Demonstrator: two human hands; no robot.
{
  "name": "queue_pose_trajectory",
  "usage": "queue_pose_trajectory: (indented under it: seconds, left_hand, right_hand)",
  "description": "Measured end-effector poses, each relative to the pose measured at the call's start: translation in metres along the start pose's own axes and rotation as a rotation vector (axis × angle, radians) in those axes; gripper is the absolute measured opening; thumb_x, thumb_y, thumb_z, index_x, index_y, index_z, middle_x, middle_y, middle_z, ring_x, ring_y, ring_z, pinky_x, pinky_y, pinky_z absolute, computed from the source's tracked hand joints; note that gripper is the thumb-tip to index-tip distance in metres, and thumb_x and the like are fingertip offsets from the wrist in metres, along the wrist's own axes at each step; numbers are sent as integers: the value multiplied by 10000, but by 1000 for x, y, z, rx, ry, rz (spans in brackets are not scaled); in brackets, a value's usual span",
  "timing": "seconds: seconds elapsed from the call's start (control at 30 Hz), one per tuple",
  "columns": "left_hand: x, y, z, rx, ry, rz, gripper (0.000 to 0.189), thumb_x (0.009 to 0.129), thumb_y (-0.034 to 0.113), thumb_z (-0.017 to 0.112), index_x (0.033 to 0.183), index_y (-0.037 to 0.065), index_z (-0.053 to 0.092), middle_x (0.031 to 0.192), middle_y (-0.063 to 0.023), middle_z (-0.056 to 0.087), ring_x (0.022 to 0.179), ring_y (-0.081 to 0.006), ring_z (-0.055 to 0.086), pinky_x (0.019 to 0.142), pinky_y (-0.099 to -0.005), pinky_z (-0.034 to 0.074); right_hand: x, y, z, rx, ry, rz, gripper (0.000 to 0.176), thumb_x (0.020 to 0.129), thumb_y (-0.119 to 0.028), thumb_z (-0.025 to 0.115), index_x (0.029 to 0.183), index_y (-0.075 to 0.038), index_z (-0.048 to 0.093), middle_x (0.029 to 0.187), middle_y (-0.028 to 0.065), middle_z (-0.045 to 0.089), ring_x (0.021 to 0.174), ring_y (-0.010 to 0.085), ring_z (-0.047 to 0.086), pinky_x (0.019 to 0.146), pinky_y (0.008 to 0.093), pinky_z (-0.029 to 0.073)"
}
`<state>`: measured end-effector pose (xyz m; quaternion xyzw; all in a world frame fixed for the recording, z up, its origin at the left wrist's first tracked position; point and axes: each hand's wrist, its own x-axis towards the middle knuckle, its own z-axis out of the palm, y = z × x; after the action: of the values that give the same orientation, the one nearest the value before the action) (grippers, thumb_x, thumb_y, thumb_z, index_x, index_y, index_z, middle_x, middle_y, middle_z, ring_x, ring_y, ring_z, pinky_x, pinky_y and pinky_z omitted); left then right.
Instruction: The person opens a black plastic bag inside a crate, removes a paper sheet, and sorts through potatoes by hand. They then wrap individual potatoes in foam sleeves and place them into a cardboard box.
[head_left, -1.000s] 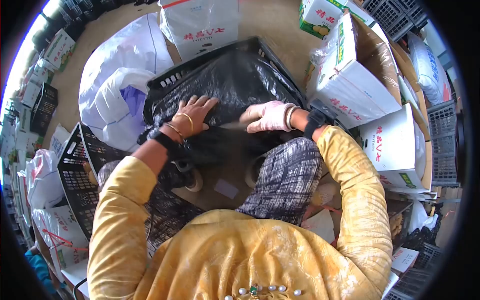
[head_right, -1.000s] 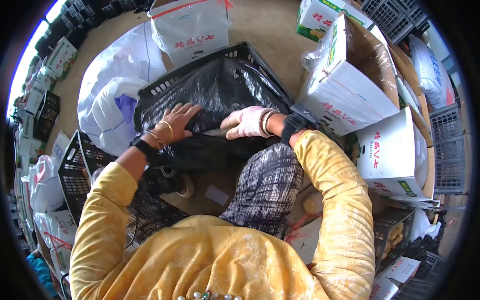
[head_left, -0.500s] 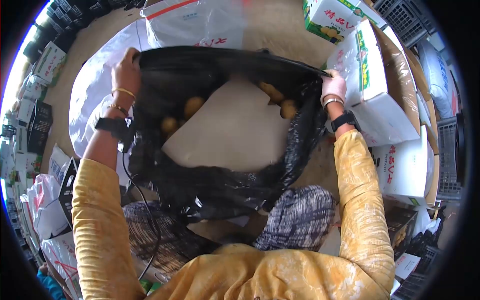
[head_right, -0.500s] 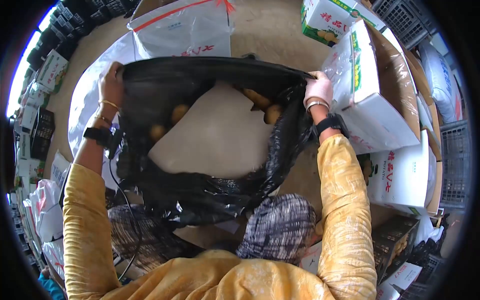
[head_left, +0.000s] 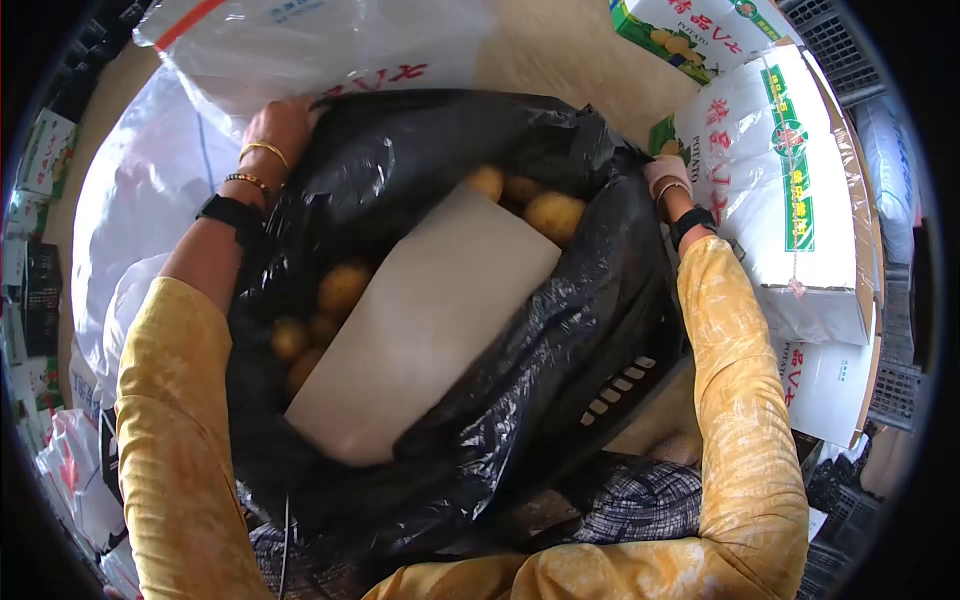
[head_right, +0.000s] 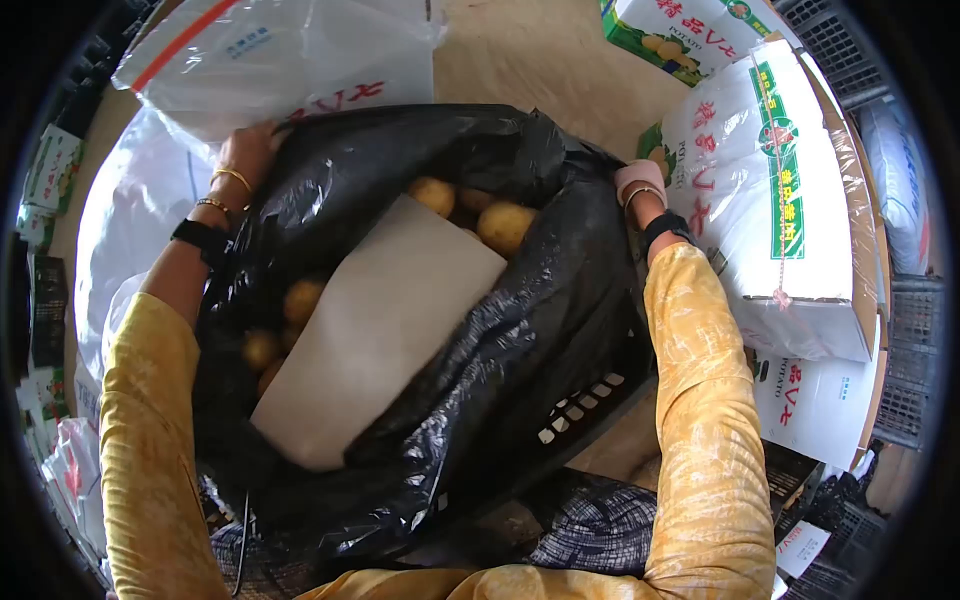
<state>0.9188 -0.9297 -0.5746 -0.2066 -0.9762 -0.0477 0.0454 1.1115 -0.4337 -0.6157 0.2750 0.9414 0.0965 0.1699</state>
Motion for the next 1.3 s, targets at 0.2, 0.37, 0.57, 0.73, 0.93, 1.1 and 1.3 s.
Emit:
queue_pose_trajectory:
  seconds: [0.2, 0.37, 0.57, 0.73, 0.93, 1.1, 1.3]
  left_hand:
    - [0, 16, 74, -18, -283, 17, 474, 883, 473, 488, 973, 45, 668, 980, -209, 645, 949, -377, 614, 809, -469, 490]
    - [22, 7, 70, 28, -165, -105, 460, 890, 454, 482, 990, 43, 664, 977, -218, 643, 924, -403, 611, 783, -473, 497]
    - [20, 24, 46, -500, -294, 144, 358, 891, 271, 499, 1108, 4, 599, 1067, -170, 629, 993, -282, 596, 881, -380, 453]
    - [19, 93, -27, -567, -336, 773, 372, 862, 234, 554, 1155, 7, 577, 1081, -157, 620, 984, -246, 592, 886, -341, 446]
    - [20, 160, -51, -431, -268, 497, 338, 842, 308, 595, 981, 4, 650, 896, -224, 629, 876, -349, 612, 789, -375, 478]
    - [68, 160, -4, -115, 279, 484, 208, 876, 210, 509, 840, 57, 645, 891, -217, 636, 827, -389, 617, 746, -440, 502]
    - [94, 108, 124, 87, -515, 498, 275, 862, 182, 455, 1063, 82, 613, 945, -230, 639, 892, -373, 633, 768, -465, 494]
  right_hand:
    - [-16, -20, 39, 234, -7, 212, 218, 827, -182, 546, 943, -95, 708, 1034, 106, 665, 994, 271, 630, 798, 351, 511]
    - [50, 19, 15, -353, -81, -77, 257, 684, -184, 733, 931, -118, 716, 1044, 94, 668, 985, 231, 640, 787, 332, 528]
    - [-11, 9, -67, 1152, 59, -1029, 358, 813, -106, 601, 1159, -14, 587, 1204, 114, 593, 1118, 194, 553, 957, 285, 426]
    - [-18, 23, -67, 1247, 150, -1057, 422, 816, -91, 582, 1225, 1, 529, 1221, 109, 577, 1102, 189, 546, 967, 294, 407]
    - [-20, -8, -87, 591, 259, -547, 392, 660, -171, 711, 1017, -19, 660, 1079, 142, 644, 1057, 244, 593, 910, 303, 465]
    - [-6, -20, -80, -380, 18, -220, 359, 549, -244, 763, 878, -106, 725, 1015, 127, 667, 1000, 241, 625, 842, 315, 511]
    - [25, -21, 80, -76, -405, -245, 212, 775, -210, 637, 939, -92, 701, 989, 122, 673, 941, 252, 651, 764, 344, 524]
